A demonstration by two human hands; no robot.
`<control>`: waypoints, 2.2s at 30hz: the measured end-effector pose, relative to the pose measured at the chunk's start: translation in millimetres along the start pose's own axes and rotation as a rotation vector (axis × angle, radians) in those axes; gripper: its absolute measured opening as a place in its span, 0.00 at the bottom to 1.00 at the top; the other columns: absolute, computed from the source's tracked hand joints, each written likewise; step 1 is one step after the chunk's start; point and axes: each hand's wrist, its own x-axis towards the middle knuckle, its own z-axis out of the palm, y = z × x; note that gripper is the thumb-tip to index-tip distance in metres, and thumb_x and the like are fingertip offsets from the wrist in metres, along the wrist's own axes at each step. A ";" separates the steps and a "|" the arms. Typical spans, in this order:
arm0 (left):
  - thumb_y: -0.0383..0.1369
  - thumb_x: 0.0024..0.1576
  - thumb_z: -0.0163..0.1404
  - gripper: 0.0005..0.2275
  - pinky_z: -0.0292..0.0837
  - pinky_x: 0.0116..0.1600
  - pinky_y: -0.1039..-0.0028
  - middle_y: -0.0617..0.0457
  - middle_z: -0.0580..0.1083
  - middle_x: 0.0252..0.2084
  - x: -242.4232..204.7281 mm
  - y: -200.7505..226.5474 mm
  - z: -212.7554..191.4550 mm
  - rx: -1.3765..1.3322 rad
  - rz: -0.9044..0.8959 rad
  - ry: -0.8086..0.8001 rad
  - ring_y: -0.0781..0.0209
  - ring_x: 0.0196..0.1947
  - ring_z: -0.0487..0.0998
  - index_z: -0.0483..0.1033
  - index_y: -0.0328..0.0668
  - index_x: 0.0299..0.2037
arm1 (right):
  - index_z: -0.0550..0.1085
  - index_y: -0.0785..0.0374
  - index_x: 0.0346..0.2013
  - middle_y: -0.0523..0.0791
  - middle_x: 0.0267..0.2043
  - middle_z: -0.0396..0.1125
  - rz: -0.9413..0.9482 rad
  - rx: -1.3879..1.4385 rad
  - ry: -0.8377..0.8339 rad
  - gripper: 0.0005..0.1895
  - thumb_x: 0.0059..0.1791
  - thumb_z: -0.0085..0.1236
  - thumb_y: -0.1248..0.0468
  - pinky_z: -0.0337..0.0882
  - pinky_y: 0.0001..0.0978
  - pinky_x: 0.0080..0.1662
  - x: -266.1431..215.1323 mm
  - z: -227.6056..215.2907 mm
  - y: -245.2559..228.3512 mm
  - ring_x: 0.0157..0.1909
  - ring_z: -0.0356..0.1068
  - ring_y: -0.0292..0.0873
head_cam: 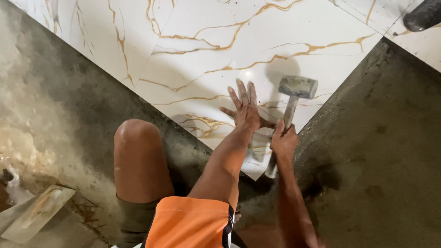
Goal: Leveling and setting floor tiles using a rubber mallet and hand pressure
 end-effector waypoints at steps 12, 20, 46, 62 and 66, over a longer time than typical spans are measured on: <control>0.50 0.38 0.63 0.57 0.29 0.53 0.18 0.48 0.21 0.70 -1.3 8.3 -14.2 -0.057 0.002 -0.065 0.37 0.68 0.17 0.26 0.50 0.69 | 0.68 0.64 0.31 0.59 0.26 0.64 0.033 -0.091 -0.057 0.24 0.51 0.46 0.44 0.66 0.56 0.35 -5.6 -11.6 -12.6 0.36 0.67 0.66; 0.31 0.53 0.52 0.44 0.25 0.52 0.17 0.47 0.23 0.71 -13.2 2.0 -25.9 -0.008 0.030 -0.037 0.35 0.68 0.18 0.24 0.53 0.68 | 0.66 0.65 0.34 0.55 0.23 0.63 -0.037 -0.012 -0.035 0.22 0.58 0.39 0.49 0.68 0.45 0.36 -5.2 -30.4 -4.0 0.31 0.68 0.63; 0.60 0.25 0.56 0.65 0.19 0.55 0.25 0.47 0.14 0.68 -5.2 -27.2 2.8 -0.037 0.133 -0.062 0.40 0.67 0.11 0.21 0.48 0.68 | 0.57 0.51 0.18 0.33 0.12 0.48 0.737 1.132 -0.429 0.15 0.49 0.47 0.62 0.58 0.23 0.18 -35.9 -79.4 -102.6 0.10 0.50 0.31; 0.73 0.48 0.40 0.53 0.33 0.67 0.38 0.31 0.41 0.69 138.2 -223.8 5.6 0.233 0.333 0.813 0.36 0.70 0.42 0.43 0.28 0.67 | 0.60 0.54 0.19 0.33 0.15 0.53 0.633 1.482 -0.422 0.09 0.43 0.44 0.68 0.53 0.18 0.20 -74.5 -126.2 -159.8 0.13 0.50 0.27; 0.71 0.48 0.38 0.54 0.22 0.68 0.44 0.35 0.29 0.69 170.2 -158.4 -80.7 0.075 0.196 0.398 0.40 0.69 0.25 0.31 0.27 0.67 | 0.61 0.56 0.25 0.33 0.16 0.49 0.654 1.528 -0.229 0.06 0.46 0.44 0.68 0.51 0.20 0.19 -99.8 -158.0 -162.8 0.11 0.46 0.27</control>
